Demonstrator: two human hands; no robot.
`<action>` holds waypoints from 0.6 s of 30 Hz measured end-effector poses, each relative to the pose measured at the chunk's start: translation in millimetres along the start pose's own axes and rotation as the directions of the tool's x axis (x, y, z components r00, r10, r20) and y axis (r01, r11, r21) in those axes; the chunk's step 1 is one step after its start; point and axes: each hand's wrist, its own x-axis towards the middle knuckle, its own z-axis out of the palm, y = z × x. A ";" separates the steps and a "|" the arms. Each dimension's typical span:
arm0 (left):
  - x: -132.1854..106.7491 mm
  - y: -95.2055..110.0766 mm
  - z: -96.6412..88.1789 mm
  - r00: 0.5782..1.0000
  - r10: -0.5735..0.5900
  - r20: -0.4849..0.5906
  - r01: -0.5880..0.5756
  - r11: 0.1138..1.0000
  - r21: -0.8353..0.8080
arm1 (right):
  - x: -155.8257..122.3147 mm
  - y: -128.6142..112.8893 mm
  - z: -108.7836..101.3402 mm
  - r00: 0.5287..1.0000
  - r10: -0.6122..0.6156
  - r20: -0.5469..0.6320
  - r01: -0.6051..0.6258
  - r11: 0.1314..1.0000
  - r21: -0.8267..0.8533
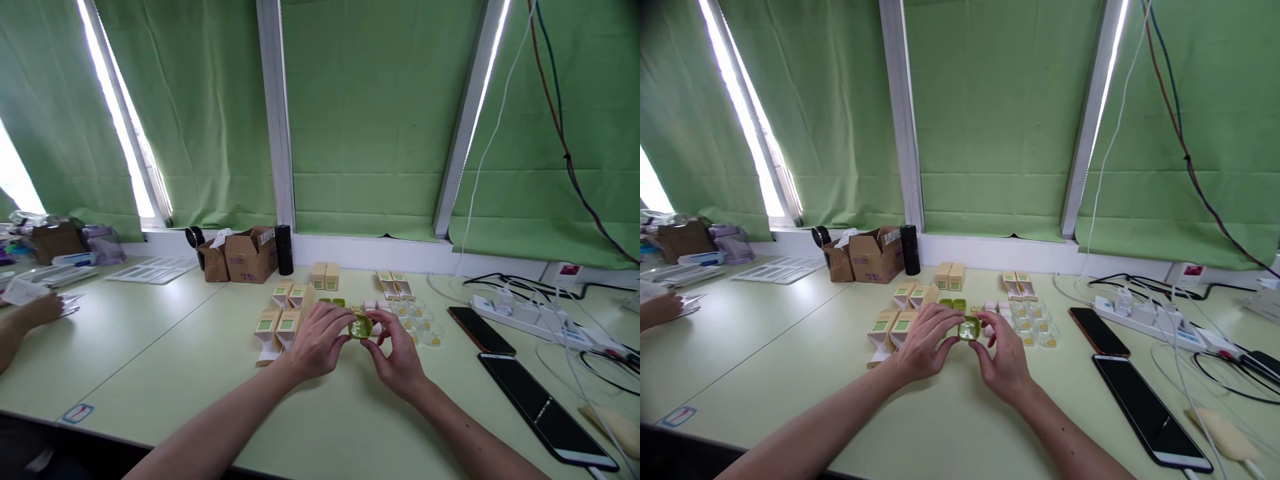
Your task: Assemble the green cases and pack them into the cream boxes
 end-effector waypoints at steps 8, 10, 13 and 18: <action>-2.0 -5.3 4.9 0.999 -0.042 -0.034 0.042 0.999 0.000 | -2.1 -0.2 0.7 0.999 0.039 0.033 -0.041 0.998 0.042; -3.2 -5.9 6.7 0.995 -0.090 -0.038 0.089 0.996 -0.029 | -2.4 -0.7 0.1 0.997 0.061 0.039 -0.063 0.997 0.043; -5.4 -7.2 10.5 0.987 -0.154 -0.056 0.149 0.985 -0.085 | -2.5 -2.0 -0.8 0.996 0.079 0.052 -0.081 0.996 0.032; -8.6 -10.2 16.1 0.976 -0.209 -0.063 0.200 0.972 -0.124 | -1.5 -3.0 -0.9 0.994 0.074 0.082 -0.077 0.996 0.036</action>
